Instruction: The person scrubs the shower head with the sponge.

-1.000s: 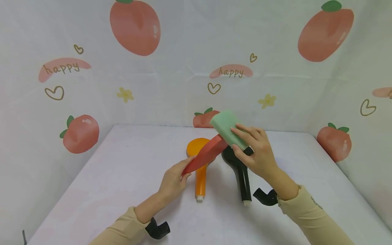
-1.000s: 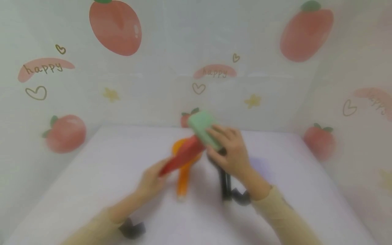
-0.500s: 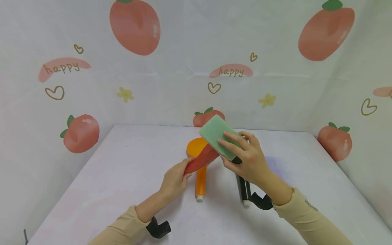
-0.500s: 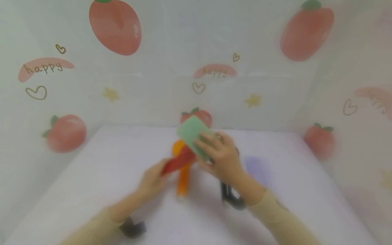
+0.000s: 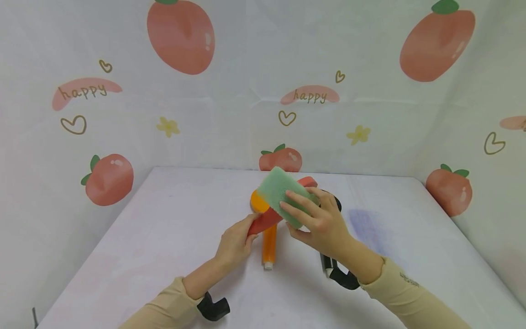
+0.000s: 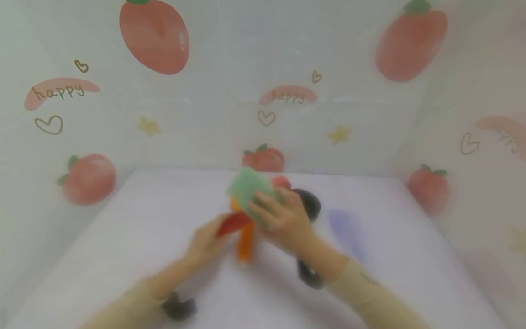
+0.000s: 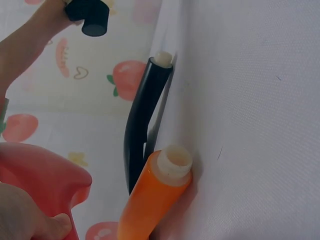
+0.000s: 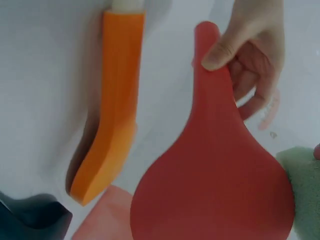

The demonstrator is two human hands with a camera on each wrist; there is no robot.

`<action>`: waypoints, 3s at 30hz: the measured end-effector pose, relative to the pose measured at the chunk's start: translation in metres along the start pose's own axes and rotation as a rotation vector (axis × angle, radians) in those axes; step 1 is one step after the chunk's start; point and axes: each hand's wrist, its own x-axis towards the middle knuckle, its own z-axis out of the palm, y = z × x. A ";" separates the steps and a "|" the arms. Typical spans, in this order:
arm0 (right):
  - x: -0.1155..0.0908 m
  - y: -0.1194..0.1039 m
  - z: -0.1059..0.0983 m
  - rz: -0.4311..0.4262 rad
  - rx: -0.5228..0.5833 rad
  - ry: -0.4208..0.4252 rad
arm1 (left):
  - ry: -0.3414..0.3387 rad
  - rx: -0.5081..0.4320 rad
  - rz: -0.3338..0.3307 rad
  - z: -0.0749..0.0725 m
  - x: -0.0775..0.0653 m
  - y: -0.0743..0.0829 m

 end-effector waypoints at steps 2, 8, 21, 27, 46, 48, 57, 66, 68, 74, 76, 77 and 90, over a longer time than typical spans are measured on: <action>-0.001 -0.003 0.002 -0.039 -0.012 0.004 | 0.006 0.006 0.007 0.000 0.000 0.001; 0.000 -0.001 0.000 -0.014 -0.019 -0.025 | 0.006 0.013 0.006 0.002 -0.001 -0.001; -0.013 -0.015 0.016 -0.140 -0.163 -0.067 | 0.040 0.027 0.039 0.007 -0.003 -0.004; -0.010 -0.016 0.015 -0.160 -0.184 -0.043 | 0.040 0.017 0.031 0.006 -0.003 -0.002; -0.015 -0.021 0.028 -0.128 -0.202 0.047 | -0.045 -0.366 -0.065 0.012 -0.005 -0.010; -0.015 -0.019 0.026 -0.107 -0.174 0.051 | -0.099 -0.486 -0.077 0.011 -0.004 -0.013; -0.026 -0.005 0.013 0.072 0.028 -0.010 | -0.313 -0.963 -0.317 0.002 0.001 -0.010; -0.039 0.009 0.011 0.264 0.166 0.117 | -0.297 -1.226 -0.442 -0.008 0.003 -0.002; -0.043 0.010 0.012 0.319 0.196 0.122 | -0.297 -1.271 -0.430 -0.009 0.003 -0.001; -0.051 0.009 0.019 0.408 0.311 0.116 | -0.338 -1.385 -0.392 -0.006 0.002 -0.001; -0.051 0.009 0.021 0.413 0.353 0.127 | -0.367 -1.419 -0.377 -0.005 0.002 -0.002; -0.051 0.008 0.022 0.413 0.370 0.138 | -0.381 -1.431 -0.373 -0.005 0.002 -0.001; -0.038 -0.001 0.027 0.290 0.427 0.218 | -0.498 -1.368 -0.416 0.000 0.004 0.011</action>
